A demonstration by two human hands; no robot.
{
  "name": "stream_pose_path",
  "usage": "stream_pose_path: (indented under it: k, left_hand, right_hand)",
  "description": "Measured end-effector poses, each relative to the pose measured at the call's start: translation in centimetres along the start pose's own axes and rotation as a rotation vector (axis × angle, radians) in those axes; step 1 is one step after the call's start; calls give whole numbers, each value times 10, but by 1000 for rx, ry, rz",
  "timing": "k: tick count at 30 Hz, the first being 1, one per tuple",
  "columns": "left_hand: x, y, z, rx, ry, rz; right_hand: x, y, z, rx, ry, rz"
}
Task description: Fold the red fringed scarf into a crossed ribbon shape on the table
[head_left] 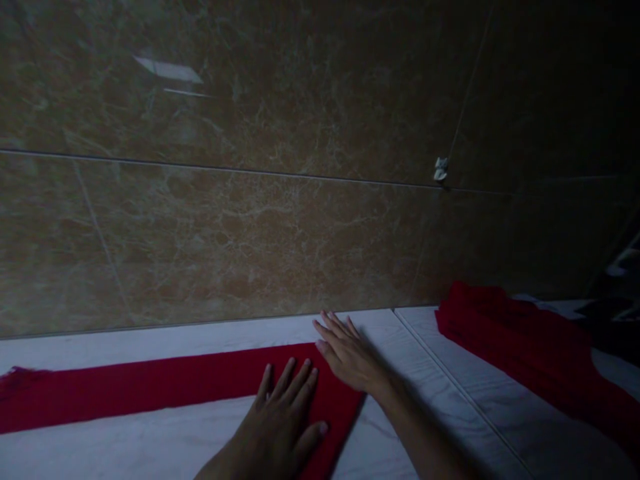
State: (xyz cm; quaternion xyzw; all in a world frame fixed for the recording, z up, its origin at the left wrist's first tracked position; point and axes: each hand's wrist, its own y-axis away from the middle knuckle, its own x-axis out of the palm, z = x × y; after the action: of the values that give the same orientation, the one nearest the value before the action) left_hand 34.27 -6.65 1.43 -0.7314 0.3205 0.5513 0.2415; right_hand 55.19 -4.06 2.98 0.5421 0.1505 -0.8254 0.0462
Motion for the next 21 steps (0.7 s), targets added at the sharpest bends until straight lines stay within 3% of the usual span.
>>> stream_pose_path:
  k: [3, 7, 13, 21]
  left_hand:
    - [-1, 0, -1, -13, 1, 15]
    - [-3, 0, -2, -33, -8, 41]
    - [-7, 0, -7, 81, -45, -61]
    - [-2, 5, -17, 163, 5, 48]
  right_hand:
    - [13, 2, 1, 2, 31, 89]
    - [17, 1, -2, 7, 36, 98]
    - [15, 0, -5, -6, 71, 99]
    - [14, 1, -6, -26, 69, 115]
